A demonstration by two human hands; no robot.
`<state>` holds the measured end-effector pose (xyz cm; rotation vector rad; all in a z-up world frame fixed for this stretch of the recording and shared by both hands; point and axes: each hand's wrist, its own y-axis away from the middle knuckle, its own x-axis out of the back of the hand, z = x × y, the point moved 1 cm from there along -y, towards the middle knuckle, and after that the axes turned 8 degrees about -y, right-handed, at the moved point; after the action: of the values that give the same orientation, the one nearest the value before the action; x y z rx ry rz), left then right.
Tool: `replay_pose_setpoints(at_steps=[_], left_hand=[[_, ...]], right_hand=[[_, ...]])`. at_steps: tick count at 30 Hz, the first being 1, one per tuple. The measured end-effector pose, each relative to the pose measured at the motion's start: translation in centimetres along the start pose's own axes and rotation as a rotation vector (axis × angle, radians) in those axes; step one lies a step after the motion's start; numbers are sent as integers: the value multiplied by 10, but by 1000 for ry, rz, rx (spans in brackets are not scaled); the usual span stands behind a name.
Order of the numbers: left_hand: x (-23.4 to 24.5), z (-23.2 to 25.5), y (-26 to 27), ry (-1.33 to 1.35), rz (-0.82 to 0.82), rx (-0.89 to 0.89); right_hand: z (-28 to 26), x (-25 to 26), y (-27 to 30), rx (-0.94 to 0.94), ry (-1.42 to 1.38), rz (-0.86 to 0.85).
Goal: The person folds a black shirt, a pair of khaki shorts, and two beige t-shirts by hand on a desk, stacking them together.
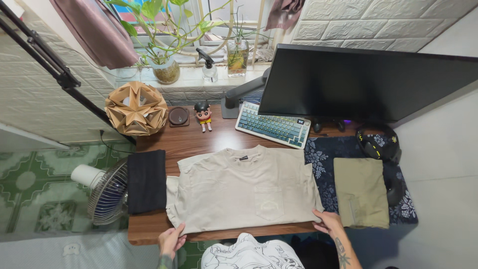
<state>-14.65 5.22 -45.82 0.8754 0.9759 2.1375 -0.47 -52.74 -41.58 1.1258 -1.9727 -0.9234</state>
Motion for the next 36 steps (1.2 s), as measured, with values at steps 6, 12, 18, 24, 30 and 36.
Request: replay_pose_setpoints(at_steps=[6, 12, 18, 24, 30, 36], left_hand=[[10, 54, 12, 36, -22, -109], [32, 161, 89, 256, -87, -379], [38, 241, 146, 351, -65, -580], [30, 270, 100, 426, 0, -740], [40, 257, 135, 557, -21, -848], [36, 149, 97, -117, 381, -891]], right_hand=[[-58, 2, 38, 168, -112, -115], [-136, 19, 59, 523, -377, -210], [-224, 3, 154, 639, -347, -227], [-250, -18, 133, 808, -504, -322], [-235, 1, 126, 816, -451, -237], [-116, 25, 7, 860, -368, -99]])
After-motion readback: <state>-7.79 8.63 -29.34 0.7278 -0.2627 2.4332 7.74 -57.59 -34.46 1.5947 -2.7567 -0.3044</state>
